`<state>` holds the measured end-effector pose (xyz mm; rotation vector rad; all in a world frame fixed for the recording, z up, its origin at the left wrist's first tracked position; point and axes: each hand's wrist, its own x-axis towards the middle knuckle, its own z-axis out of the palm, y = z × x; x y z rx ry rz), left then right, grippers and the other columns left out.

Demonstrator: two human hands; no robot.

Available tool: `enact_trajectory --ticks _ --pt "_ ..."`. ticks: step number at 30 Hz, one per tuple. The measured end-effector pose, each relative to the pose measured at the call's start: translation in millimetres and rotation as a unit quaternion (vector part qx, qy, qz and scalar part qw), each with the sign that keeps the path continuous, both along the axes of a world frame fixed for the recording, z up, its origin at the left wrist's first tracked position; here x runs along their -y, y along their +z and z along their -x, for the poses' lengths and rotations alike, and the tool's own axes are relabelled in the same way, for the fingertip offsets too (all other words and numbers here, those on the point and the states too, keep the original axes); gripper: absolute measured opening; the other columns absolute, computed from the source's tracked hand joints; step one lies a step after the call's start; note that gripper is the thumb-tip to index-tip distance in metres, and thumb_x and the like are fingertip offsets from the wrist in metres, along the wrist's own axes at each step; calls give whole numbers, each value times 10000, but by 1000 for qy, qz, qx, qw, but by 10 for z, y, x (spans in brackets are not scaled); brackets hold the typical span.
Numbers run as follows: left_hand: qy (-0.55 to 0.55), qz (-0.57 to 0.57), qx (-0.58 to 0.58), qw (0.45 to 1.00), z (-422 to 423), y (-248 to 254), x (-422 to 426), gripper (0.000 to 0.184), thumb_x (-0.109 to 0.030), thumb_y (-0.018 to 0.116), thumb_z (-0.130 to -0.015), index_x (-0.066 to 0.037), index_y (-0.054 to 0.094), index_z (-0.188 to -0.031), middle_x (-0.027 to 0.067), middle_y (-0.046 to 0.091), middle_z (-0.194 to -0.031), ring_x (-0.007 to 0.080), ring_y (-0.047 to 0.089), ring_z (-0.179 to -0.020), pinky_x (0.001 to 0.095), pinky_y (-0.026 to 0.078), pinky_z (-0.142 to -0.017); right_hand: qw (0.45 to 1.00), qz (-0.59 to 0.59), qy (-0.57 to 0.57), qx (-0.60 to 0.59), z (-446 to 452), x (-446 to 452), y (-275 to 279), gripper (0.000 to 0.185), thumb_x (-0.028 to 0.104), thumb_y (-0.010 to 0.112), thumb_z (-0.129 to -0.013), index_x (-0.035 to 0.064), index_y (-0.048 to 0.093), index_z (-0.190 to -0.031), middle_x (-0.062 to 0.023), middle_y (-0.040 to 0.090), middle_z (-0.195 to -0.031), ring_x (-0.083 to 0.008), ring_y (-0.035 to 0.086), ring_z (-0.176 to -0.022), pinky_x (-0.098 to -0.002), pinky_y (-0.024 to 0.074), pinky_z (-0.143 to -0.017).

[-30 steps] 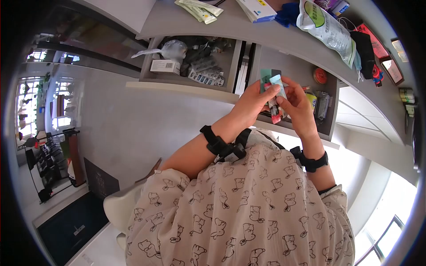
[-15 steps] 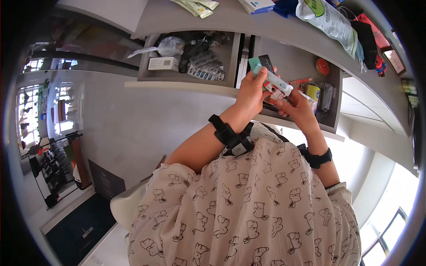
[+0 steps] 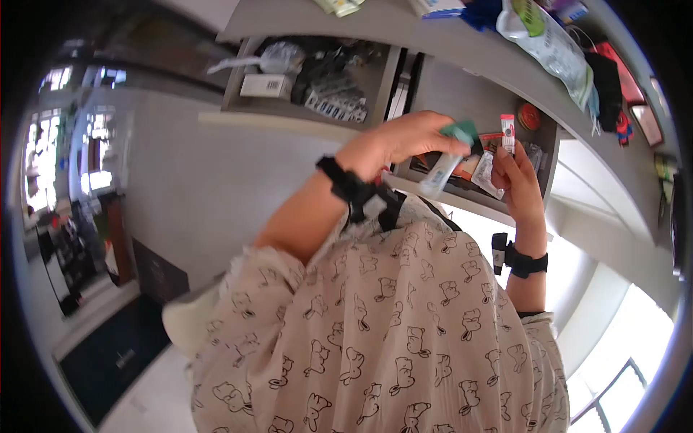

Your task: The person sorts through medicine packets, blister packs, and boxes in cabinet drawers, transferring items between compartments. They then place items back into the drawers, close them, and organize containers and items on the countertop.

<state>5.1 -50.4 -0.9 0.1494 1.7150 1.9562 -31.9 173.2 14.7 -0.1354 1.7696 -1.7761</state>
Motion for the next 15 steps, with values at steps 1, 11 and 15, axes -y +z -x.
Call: enact_trajectory --ticks 1,11,15 --pt "-103 -13 27 994 41 157 44 361 -322 658 -773 -7 585 -932 62 645 -784 117 595 -759 246 446 -687 1000 -8 22 4 -19 42 37 191 236 491 -899 49 478 -936 52 341 -602 -44 270 -471 -206 217 -425" --pt "-220 89 25 971 238 294 114 353 -322 715 -718 -13 618 -858 44 651 -719 112 583 -652 239 431 -627 995 52 89 20 -188 95 82 259 296 584 -852 68 464 -875 58 359 -588 -31 278 -463 -187 201 -424" --pt "-231 111 8 967 246 317 90 368 -344 717 -711 -20 623 -860 39 648 -709 119 579 -648 247 429 -611 996 40 72 25 -210 100 104 226 245 605 -841 66 469 -871 53 383 -611 -25 289 -464 -179 211 -421"
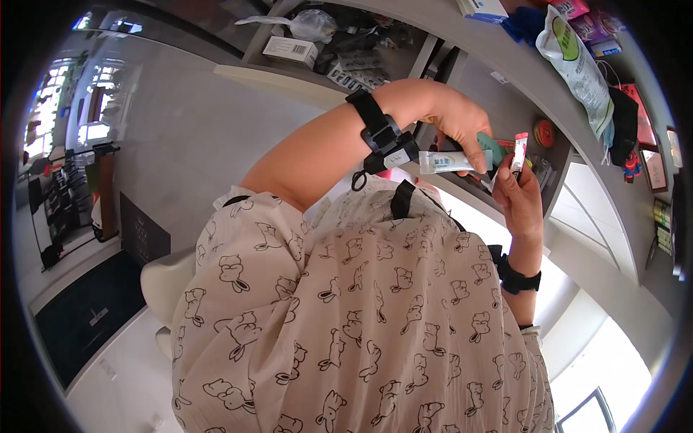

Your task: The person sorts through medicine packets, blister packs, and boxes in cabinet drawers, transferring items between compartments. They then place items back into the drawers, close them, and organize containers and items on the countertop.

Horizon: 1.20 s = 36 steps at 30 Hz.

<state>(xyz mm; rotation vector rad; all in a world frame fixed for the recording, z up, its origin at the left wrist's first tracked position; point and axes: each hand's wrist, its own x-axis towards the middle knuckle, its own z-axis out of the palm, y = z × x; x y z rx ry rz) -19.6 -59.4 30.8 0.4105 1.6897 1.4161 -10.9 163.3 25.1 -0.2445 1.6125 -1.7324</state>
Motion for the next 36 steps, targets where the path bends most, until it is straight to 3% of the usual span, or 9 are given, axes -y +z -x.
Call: enact_trajectory --ticks 9,15,17,22,24,26,29,34,36 --pt "-1 118 -98 988 39 79 -19 466 -412 734 -663 -15 626 -881 80 646 -780 169 583 -675 302 451 -614 998 -42 -38 -10 -22 3 72 175 163 632 -815 45 564 -925 12 563 -728 -1 314 -465 -159 218 -408" --pt "43 129 -146 980 29 57 -62 513 -463 724 -650 -18 627 -885 80 626 -739 190 575 -656 320 457 -618 976 -172 -51 -124 -123 138 164 214 139 666 -781 31 594 -952 34 573 -708 -17 457 -603 -160 355 -535" --pt "87 96 -87 988 -31 114 -83 533 -490 694 -674 -16 629 -908 94 612 -712 198 562 -635 320 448 -615 974 -191 -51 -112 -150 185 181 205 113 672 -770 17 595 -933 37 573 -713 -35 493 -668 -181 395 -612" --pt "128 85 -134 979 -69 29 -98 506 -472 631 -757 3 627 -932 88 622 -779 166 604 -727 284 533 -551 977 -153 -90 -116 -149 205 49 226 108 679 -763 10 550 -919 38 526 -684 -34 496 -658 -176 401 -592" --pt "222 28 -68 972 -166 97 -127 523 -505 507 -841 -10 605 -980 63 604 -712 143 541 -632 271 429 -566 972 -163 -90 -140 -165 223 -47 243 109 679 -764 12 527 -928 37 507 -683 -37 498 -657 -173 402 -586" --pt "192 19 -19 981 -229 198 -88 514 -469 471 -874 -5 521 -1087 75 597 -825 137 582 -695 268 463 -591 983 -30 -145 -106 -207 297 -132 286 82 667 -768 17 480 -975 29 473 -692 -42 494 -632 -175 409 -566" --pt "104 -34 39 993 -320 72 -53 436 -299 536 -876 -33 354 -1169 99 555 -1026 156 620 -821 273 506 -622 972 -84 -131 -174 -198 296 -111 319 47 654 -767 9 459 -1018 15 478 -719 -47 486 -608 -195 431 -559" --pt "68 -16 59 996 -298 83 22 413 -203 588 -829 -39 390 -1152 89 595 -954 138 612 -802 267 497 -618 987 -91 -112 -77 -171 266 -17 229 137 650 -792 25 516 -941 43 471 -660 -31 378 -521 -193 328 -466" --pt "-9 112 -46 993 -256 161 11 370 -212 600 -821 -32 439 -1101 83 609 -917 131 605 -772 263 493 -623 992 -91 -79 -42 -115 190 -17 206 169 642 -804 31 530 -908 51 458 -630 -27 363 -497 -191 296 -446"
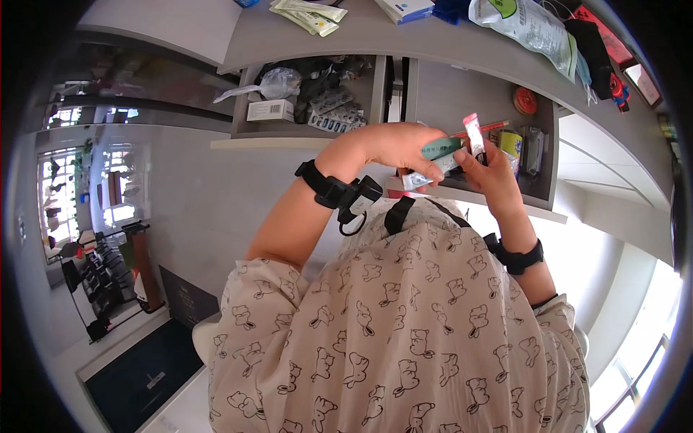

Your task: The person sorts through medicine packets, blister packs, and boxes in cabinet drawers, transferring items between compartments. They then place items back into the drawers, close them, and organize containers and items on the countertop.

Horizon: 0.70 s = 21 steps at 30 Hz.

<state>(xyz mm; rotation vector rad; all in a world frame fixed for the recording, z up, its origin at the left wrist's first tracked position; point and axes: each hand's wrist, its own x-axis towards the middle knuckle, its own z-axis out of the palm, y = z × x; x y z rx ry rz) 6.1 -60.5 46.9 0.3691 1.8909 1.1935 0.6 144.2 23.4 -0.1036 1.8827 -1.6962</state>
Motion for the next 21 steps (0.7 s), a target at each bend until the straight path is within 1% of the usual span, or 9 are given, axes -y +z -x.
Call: enact_trajectory --ticks 2,4,6,7,10,12,14,18,21 --pt "29 -28 -46 998 12 -109 18 367 -230 608 -818 -32 455 -1087 83 610 -918 134 601 -774 264 493 -628 999 1 31 38 24 -78 -15 196 202 634 -816 38 543 -875 60 445 -601 -23 349 -473 -189 264 -426" --pt "54 -54 -96 992 14 -88 28 365 -247 615 -816 -32 472 -1073 83 611 -919 137 598 -777 264 493 -633 999 19 -26 37 26 -144 -35 214 253 616 -833 47 560 -851 67 419 -555 -15 325 -449 -186 220 -408" --pt "346 -199 0 917 -26 21 39 419 -282 618 -815 -31 457 -1109 95 609 -926 141 592 -807 264 497 -633 997 60 -49 2 33 -186 -19 245 290 622 -828 52 567 -853 65 414 -545 -19 326 -455 -179 225 -417" --pt "368 -236 -21 899 -72 91 8 465 -245 641 -801 -21 426 -1147 106 600 -938 153 589 -845 266 513 -644 995 72 -75 -9 23 -181 21 244 289 624 -828 52 568 -849 64 414 -543 -20 329 -459 -179 231 -421" --pt "360 -261 -73 893 -202 174 -137 503 -187 662 -786 -14 390 -1172 111 588 -970 159 589 -870 272 528 -667 989 89 -109 -33 -14 -162 73 246 292 626 -826 54 571 -852 65 416 -544 -21 337 -472 -182 250 -431" --pt "354 -226 -139 897 -253 160 -201 513 -136 664 -780 -13 370 -1183 110 580 -987 169 587 -887 283 536 -703 985 98 -128 -57 -29 -140 101 236 281 616 -834 52 577 -872 65 419 -548 -24 340 -473 -184 257 -434" --pt "399 -282 -176 855 -294 211 -263 445 -134 646 -797 10 386 -1129 118 584 -963 137 599 -817 263 516 -677 980 130 -134 -62 -51 -121 129 237 282 613 -836 50 576 -872 63 421 -550 -25 343 -476 -184 260 -437" --pt "414 -268 -178 851 -337 244 -270 382 -106 628 -805 2 407 -1097 109 582 -942 134 605 -764 279 525 -684 978 169 -103 -60 -92 -104 240 228 271 603 -845 46 569 -866 54 425 -550 -28 349 -480 -182 271 -445" --pt "418 -258 -106 865 -369 273 -292 372 -111 584 -839 -5 394 -1141 110 562 -987 192 600 -873 307 545 -711 983 152 -96 -42 -87 -137 243 218 259 603 -845 45 567 -872 50 429 -548 -28 354 -481 -182 273 -447"
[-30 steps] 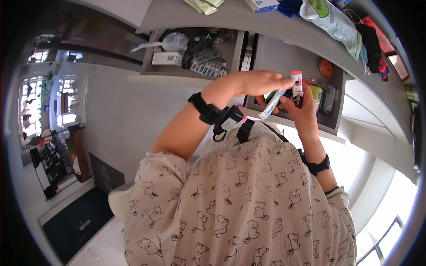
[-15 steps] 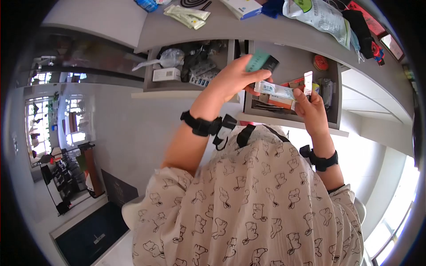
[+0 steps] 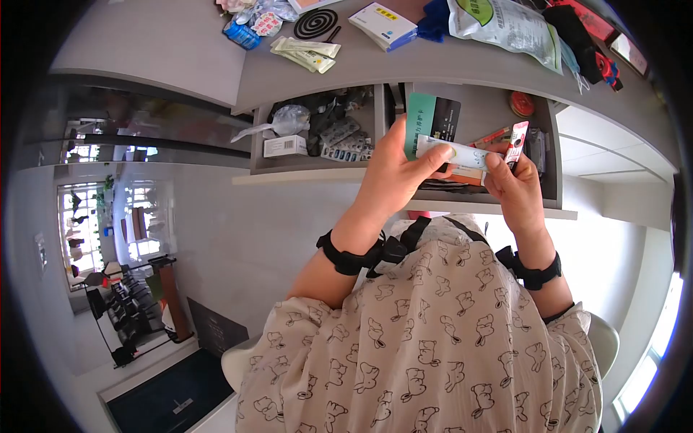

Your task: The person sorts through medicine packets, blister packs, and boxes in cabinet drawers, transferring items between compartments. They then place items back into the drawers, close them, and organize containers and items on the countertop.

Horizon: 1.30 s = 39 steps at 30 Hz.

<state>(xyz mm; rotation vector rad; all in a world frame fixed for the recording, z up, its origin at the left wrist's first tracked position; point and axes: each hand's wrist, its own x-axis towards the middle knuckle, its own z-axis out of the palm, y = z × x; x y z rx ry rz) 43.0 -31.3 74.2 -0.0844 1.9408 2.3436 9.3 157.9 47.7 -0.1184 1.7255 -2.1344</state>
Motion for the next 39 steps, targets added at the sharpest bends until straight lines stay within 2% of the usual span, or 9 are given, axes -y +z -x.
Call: enact_trajectory --ticks 3,5,21,39 --pt "10 -48 31 998 -29 2 -39 303 -178 520 -883 -11 416 -1113 105 563 -989 208 607 -867 332 545 -717 1000 13 -13 2 -15 7 -1 199 243 602 -846 48 569 -869 52 432 -546 -28 357 -481 -182 275 -449" --pt "21 -127 28 991 -39 -42 -51 292 -246 462 -909 -24 437 -1097 101 565 -997 224 611 -872 358 539 -740 1000 5 -24 0 -12 1 1 199 245 604 -845 50 570 -862 53 431 -546 -28 357 -482 -182 273 -449" --pt "32 -137 44 989 -86 2 -66 308 -263 447 -906 -32 445 -1110 124 579 -1005 224 610 -881 369 523 -747 1000 4 -29 -5 3 11 -60 234 282 612 -838 55 555 -847 51 423 -554 -31 350 -497 -185 263 -450" --pt "28 -172 44 984 -103 -101 16 297 -227 430 -916 -24 438 -1132 127 574 -1022 239 607 -906 386 522 -770 999 14 -30 14 7 89 -43 206 247 597 -850 49 541 -849 46 417 -561 -36 351 -498 -188 275 -459"
